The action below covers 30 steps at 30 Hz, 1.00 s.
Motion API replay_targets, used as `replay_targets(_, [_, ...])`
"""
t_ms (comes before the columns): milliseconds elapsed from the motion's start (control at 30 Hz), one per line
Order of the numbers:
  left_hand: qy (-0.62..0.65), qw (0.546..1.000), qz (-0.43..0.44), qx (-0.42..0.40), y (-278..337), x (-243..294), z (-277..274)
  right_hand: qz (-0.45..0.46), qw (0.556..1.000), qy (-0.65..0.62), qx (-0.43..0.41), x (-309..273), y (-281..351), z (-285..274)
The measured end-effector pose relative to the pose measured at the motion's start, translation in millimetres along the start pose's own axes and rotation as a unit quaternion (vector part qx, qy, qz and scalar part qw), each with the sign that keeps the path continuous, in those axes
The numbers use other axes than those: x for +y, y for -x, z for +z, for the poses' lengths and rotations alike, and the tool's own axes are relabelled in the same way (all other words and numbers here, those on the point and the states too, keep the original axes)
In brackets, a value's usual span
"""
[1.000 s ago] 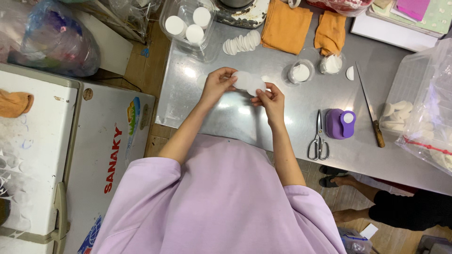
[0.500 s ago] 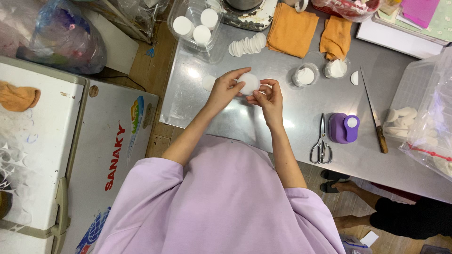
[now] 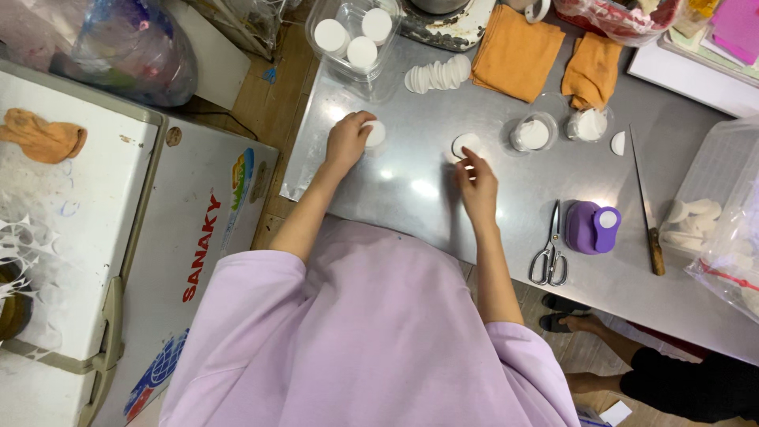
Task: The person uses a purple punch tool to cut circular shapes from a thin white sheet, possibly fondant or edible paper, and then arranges the circles on a separate white board.
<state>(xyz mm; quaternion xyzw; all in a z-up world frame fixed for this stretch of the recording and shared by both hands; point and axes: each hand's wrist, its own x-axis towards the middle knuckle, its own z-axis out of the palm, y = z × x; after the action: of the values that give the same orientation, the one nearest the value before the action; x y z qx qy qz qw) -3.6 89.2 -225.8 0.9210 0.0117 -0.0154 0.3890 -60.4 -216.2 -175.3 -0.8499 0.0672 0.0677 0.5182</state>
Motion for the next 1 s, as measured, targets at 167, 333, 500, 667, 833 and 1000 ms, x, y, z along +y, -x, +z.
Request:
replay_targets(167, [-0.099, 0.991, 0.074, 0.06, 6, 4, 1, -0.009, 0.993, 0.056, 0.107, 47, -29, -12])
replay_targets(333, [-0.086, 0.989, 0.099, 0.064, 9, 32, -1, 0.001, 0.983, 0.153, 0.103, 67, -58, 2])
replay_targets(500, [-0.06, 0.986, 0.156, 0.025, 10, 63, 23, 0.028, 0.977, 0.194, 0.079, 58, -77, 24])
replay_targets(667, [-0.033, 0.987, 0.154, -0.021, 10, 85, 41, 0.105, 0.966, 0.232, -0.043, 53, -85, 33])
replay_targets(833, [0.051, 0.994, 0.073, -0.059, 8, 82, 43, 0.13, 0.979, 0.113, -0.11, 67, -81, 23])
replay_targets(1000, [0.098, 0.992, 0.02, -0.08, 9, 66, 40, 0.144, 0.983, 0.087, -0.068, 63, -67, 15])
